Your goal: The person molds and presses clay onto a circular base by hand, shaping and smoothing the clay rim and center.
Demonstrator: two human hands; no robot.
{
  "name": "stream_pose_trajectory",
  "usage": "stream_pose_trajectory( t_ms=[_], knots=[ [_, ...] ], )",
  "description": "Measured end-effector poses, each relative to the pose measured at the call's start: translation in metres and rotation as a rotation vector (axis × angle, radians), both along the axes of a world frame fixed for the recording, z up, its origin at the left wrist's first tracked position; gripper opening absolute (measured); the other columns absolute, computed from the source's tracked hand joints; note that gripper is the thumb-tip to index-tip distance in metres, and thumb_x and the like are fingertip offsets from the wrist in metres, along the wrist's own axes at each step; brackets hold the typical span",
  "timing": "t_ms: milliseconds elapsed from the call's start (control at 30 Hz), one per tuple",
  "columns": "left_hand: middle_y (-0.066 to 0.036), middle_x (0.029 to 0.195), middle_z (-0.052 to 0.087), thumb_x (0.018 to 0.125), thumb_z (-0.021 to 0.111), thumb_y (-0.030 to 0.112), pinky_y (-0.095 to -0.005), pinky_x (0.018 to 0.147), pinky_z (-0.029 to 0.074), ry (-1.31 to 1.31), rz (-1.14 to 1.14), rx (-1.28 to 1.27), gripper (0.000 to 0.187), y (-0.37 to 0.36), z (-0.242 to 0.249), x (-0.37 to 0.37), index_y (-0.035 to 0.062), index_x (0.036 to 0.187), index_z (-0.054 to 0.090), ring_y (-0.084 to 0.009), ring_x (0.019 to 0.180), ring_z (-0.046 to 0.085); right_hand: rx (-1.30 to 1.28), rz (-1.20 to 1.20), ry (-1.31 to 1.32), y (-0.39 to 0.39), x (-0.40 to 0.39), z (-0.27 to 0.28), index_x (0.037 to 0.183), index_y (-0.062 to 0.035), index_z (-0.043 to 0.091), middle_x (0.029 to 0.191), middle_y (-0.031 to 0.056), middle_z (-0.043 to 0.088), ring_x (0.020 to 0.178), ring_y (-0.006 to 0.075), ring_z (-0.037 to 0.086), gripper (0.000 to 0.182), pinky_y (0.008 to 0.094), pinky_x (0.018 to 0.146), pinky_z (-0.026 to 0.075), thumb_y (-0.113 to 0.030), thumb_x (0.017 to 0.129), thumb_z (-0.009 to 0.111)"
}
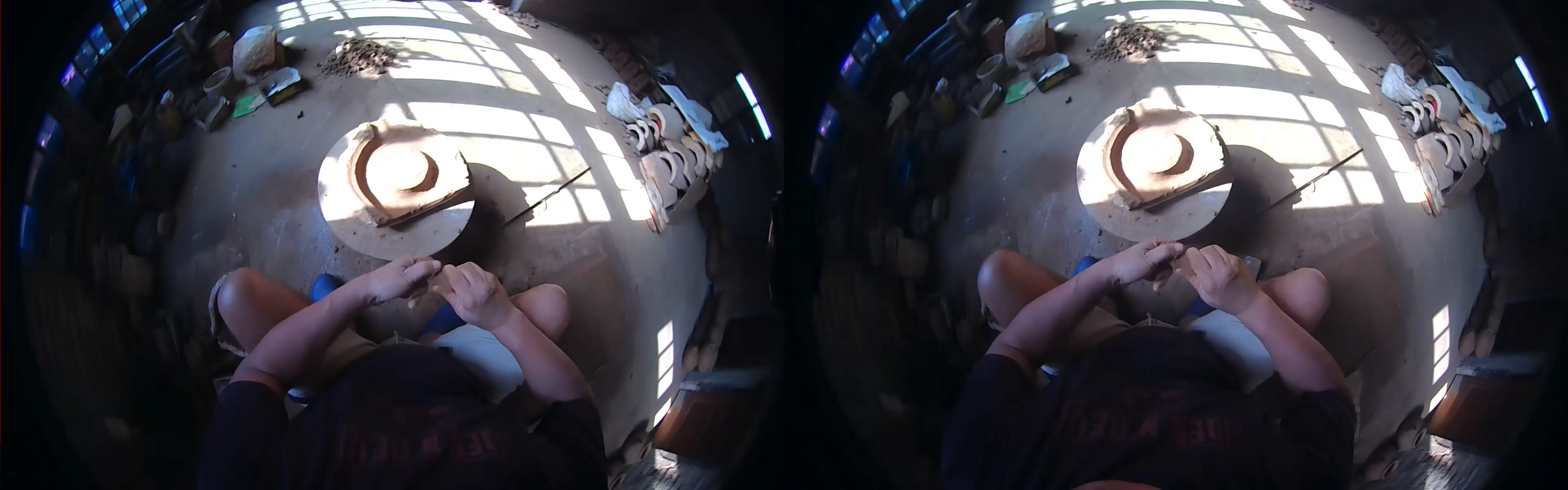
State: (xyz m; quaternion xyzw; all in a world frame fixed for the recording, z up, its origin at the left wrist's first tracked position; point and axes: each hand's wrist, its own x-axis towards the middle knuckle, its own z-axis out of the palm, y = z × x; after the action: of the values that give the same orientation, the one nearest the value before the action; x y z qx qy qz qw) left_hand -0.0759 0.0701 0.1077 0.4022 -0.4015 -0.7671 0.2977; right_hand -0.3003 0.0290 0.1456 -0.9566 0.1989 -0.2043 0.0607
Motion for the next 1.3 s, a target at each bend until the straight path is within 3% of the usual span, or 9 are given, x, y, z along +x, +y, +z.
stream_pose_trajectory(
  t_ms=[100,167,267,333,433,567,933,967,1300],
  knots=[
    [-0.005,0.069,0.059,0.109,0.043,0.045,-0.0304,0.059,0.045,-0.208,0.373,-0.318,0.049,-0.001,-0.002,0.002,0.0002,0.107,0.064,-0.0157,0.06,0.058,0.018,-0.086,0.074,-0.019,-0.001,-0.017,0.106,0.0019,0.065,0.096,0.0152,0.063,0.082,0.0307,0.065,0.028,0.0406,0.07,0.056,-0.02,0.091,0.074],
    [-0.009,0.082,0.061,0.11,0.047,0.037,-0.0314,0.065,0.048,-0.368,1.059,-0.236,0.043,-0.022,-0.025,0.025,-0.0036,0.102,0.06,-0.0162,0.069,0.057,0.176,-0.242,-0.139,-0.041,0.004,-0.025,0.11,0.0007,0.065,0.1,0.0162,0.063,0.084,0.0319,0.065,0.027,0.0418,0.071,0.055,-0.019,0.093,0.072],
    [-0.022,0.109,0.059,0.107,0.055,0.028,-0.0435,0.092,0.048,-0.757,1.486,-0.388,0.039,-0.05,-0.084,0.067,-0.0103,0.115,0.054,-0.031,0.1,0.06,0.316,-0.264,-0.227,-0.053,0.032,-0.021,0.111,-0.001,0.067,0.101,0.0167,0.064,0.09,0.0345,0.065,0.023,0.0446,0.079,0.055,-0.017,0.095,0.068],
    [-0.022,0.116,0.058,0.104,0.058,0.018,-0.0427,0.1,0.045,-0.9,1.335,-0.303,0.034,-0.064,-0.102,0.076,-0.0089,0.123,0.052,-0.0336,0.108,0.059,0.255,-0.197,-0.186,-0.059,0.056,-0.024,0.116,0.001,0.068,0.104,0.0167,0.064,0.101,0.0348,0.064,0.027,0.0451,0.089,0.053,-0.014,0.094,0.068],
    [-0.019,0.118,0.061,0.106,0.054,0.014,-0.039,0.099,0.046,-0.638,1.481,-0.464,0.028,-0.081,-0.117,0.064,-0.0063,0.125,0.049,-0.0273,0.109,0.061,0.224,-0.067,-0.117,-0.079,0.083,-0.053,0.119,0.0021,0.067,0.107,0.0176,0.064,0.108,0.0356,0.062,0.032,0.0447,0.094,0.052,-0.012,0.091,0.069],
    [-0.018,0.12,0.063,0.107,0.053,0.011,-0.0376,0.099,0.047,-0.766,1.342,-0.42,0.031,-0.08,-0.115,0.072,-0.0035,0.132,0.044,-0.0294,0.111,0.063,0.271,-0.051,-0.071,-0.097,0.114,-0.076,0.117,0.0012,0.068,0.108,0.0184,0.064,0.107,0.0367,0.062,0.03,0.0455,0.094,0.052,-0.011,0.091,0.069],
    [-0.014,0.117,0.064,0.107,0.051,0.008,-0.0335,0.096,0.049,-0.523,1.377,-0.451,0.023,-0.097,-0.131,0.097,-0.0006,0.128,0.046,-0.024,0.109,0.064,0.331,0.091,-0.004,-0.108,0.155,-0.079,0.112,-0.0057,0.069,0.098,0.0166,0.068,0.1,0.0377,0.063,0.021,0.0471,0.091,0.051,-0.014,0.093,0.065],
    [-0.018,0.119,0.066,0.106,0.053,0.009,-0.0363,0.094,0.05,-0.538,1.368,-0.439,0.036,-0.098,-0.136,0.1,-0.0011,0.139,0.04,-0.0263,0.111,0.064,0.31,0.096,0.007,-0.11,0.155,-0.086,0.112,-0.0059,0.069,0.099,0.0156,0.068,0.101,0.0369,0.063,0.02,0.0467,0.091,0.051,-0.014,0.094,0.064],
    [-0.014,0.115,0.062,0.105,0.055,0.009,-0.0347,0.095,0.048,-0.63,1.354,-0.422,0.021,-0.097,-0.129,0.104,-0.0002,0.125,0.051,-0.0238,0.107,0.062,-0.088,0.047,0.077,-0.12,0.136,-0.102,0.107,-0.0102,0.07,0.102,0.0062,0.067,0.103,0.0293,0.065,0.019,0.0453,0.086,0.055,-0.023,0.096,0.064]
  ],
)
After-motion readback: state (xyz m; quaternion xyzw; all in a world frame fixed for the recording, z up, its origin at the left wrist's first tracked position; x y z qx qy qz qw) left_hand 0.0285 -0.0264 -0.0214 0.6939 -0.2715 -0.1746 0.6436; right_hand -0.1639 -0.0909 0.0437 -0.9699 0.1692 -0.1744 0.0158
